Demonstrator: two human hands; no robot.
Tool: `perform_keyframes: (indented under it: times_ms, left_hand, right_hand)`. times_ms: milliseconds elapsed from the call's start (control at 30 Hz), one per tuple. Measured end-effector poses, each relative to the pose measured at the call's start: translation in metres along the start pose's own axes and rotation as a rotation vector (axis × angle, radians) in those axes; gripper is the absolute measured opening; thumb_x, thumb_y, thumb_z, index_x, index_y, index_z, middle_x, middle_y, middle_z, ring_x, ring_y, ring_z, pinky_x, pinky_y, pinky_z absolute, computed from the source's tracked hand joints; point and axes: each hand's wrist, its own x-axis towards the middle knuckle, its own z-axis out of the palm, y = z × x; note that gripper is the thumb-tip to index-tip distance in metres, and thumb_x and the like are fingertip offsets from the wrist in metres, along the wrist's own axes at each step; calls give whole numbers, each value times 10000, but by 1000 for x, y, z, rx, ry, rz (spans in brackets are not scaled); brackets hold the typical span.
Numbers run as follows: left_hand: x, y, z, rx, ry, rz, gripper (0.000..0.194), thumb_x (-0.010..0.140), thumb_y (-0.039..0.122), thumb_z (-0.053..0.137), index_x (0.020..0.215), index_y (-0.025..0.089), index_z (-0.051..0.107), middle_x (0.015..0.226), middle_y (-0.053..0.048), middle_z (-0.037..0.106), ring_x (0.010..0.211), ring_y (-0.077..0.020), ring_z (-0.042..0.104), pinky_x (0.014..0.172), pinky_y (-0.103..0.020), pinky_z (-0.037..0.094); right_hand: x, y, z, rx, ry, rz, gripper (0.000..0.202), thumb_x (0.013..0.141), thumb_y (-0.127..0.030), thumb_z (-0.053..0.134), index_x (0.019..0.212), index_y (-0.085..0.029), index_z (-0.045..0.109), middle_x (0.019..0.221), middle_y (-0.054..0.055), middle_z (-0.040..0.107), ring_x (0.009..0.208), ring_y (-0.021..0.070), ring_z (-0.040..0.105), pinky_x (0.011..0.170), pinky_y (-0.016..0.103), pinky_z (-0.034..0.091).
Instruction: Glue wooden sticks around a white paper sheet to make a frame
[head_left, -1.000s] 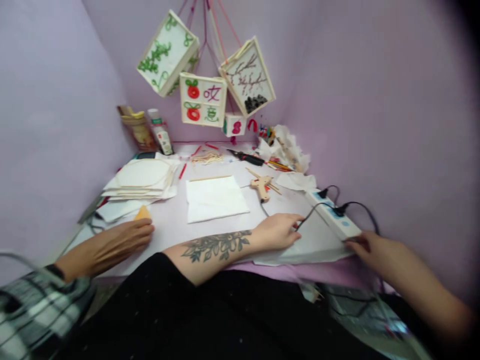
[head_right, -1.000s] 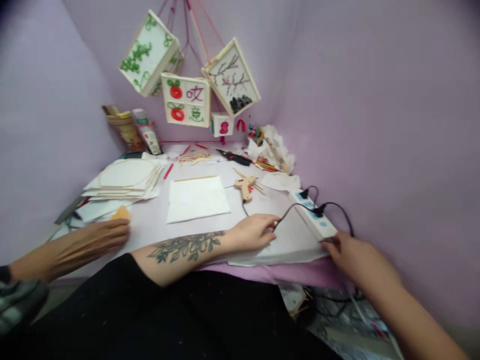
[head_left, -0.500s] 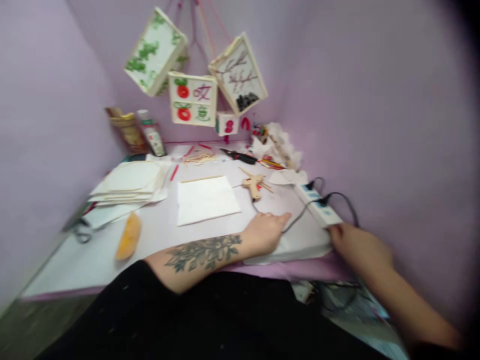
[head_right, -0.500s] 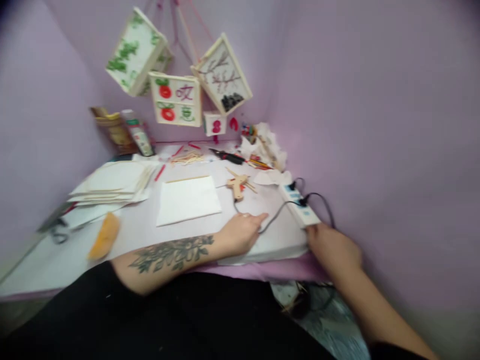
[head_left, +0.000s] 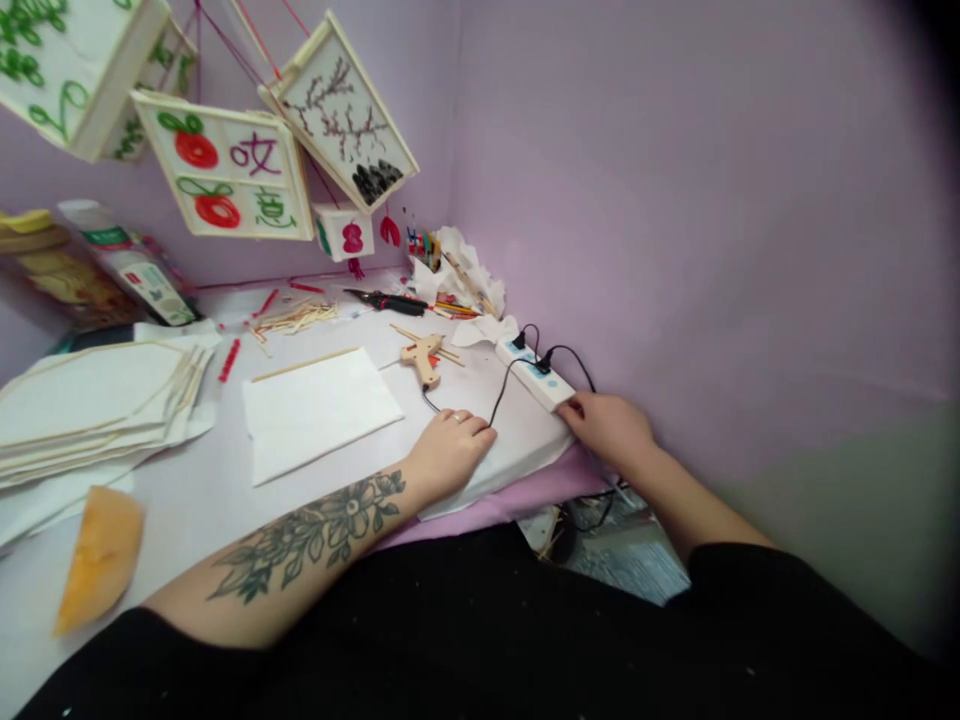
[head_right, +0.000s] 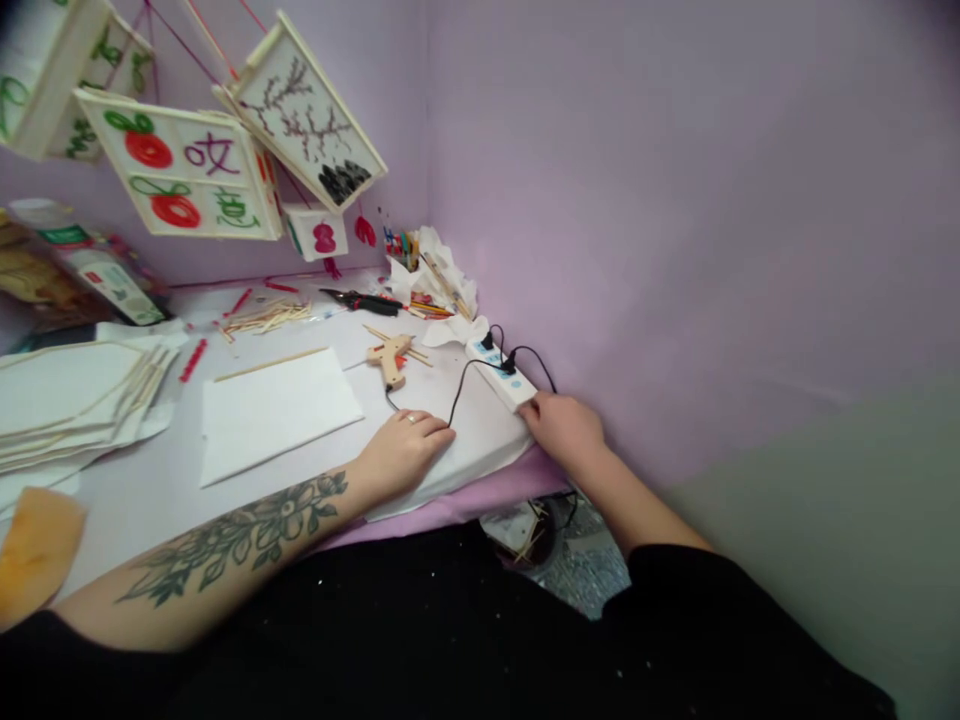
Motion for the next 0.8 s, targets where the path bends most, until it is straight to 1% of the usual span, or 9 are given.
perform_keyframes:
  times_ms: [200,367,433,500,533,600,700,733,800]
  left_hand:
    - [1,-1,-3,-13,3,-9,254,903,130,414,1080,158,594,1046,-87,649,965,-226,558,795,-378,403]
    - [1,-2,-3,-14,5,-7,249,892,126,431,1074,162,597,1038,-96,646,946,-225,563,778,-377,422]
    - [0,-2,-2,5,37,-9,229,891,133,436,1044,155,604,1081,-106,632,948,-229,563,783,-384,432]
    - [1,1,-4,32,135,-6,200,891,142,433,979,140,613,1144,-124,601,978,-239,552,806,-393,440]
    - [2,4,-5,45,197,21,195,893,141,425,944,133,614,1156,-133,589,988,-242,546,816,-393,442]
    - [7,14,-9,60,275,169,210,902,132,400,900,128,610,1094,-136,598,959,-233,548,806,-376,451]
    - [26,33,-14,62,206,423,238,917,118,368,900,121,606,897,-106,617,828,-202,565,729,-333,462]
    - [36,38,-15,63,171,448,240,919,117,367,924,109,607,886,-106,618,823,-202,570,724,-330,463]
    - [56,45,-11,75,147,441,266,927,121,356,1029,76,597,1011,-140,624,939,-226,575,789,-349,460]
  right_hand:
    - [-4,7,-9,-12,-17,-21,372,874,-466,465,1014,-197,682,925,103,707,829,244,652,628,283,424]
    - [-9,15,-20,-99,-2,14,390,919,-339,357,1009,-144,682,929,155,702,826,261,660,656,314,444]
    - [-17,24,-19,-151,-101,-8,363,896,-255,370,969,-116,698,913,183,700,824,279,665,671,338,455]
    - [-29,34,-11,-185,-247,-43,317,853,-190,418,924,-100,713,880,200,699,822,295,670,681,354,463]
    - [-35,39,-5,-192,-304,-50,299,838,-171,436,910,-96,716,869,204,700,822,299,672,687,357,466]
    - [-47,45,10,-185,-336,-19,285,849,-181,447,906,-88,710,880,215,699,831,301,675,699,359,468]
    - [-57,47,31,-124,-242,73,342,915,-288,411,995,-72,664,917,229,693,854,303,675,718,362,466]
    - [-59,46,37,-93,-206,94,357,929,-306,396,1041,-70,639,930,226,693,861,299,675,725,358,464]
    - [-59,42,44,-33,-169,124,340,939,-287,382,1113,-80,589,949,210,695,867,282,677,729,336,460]
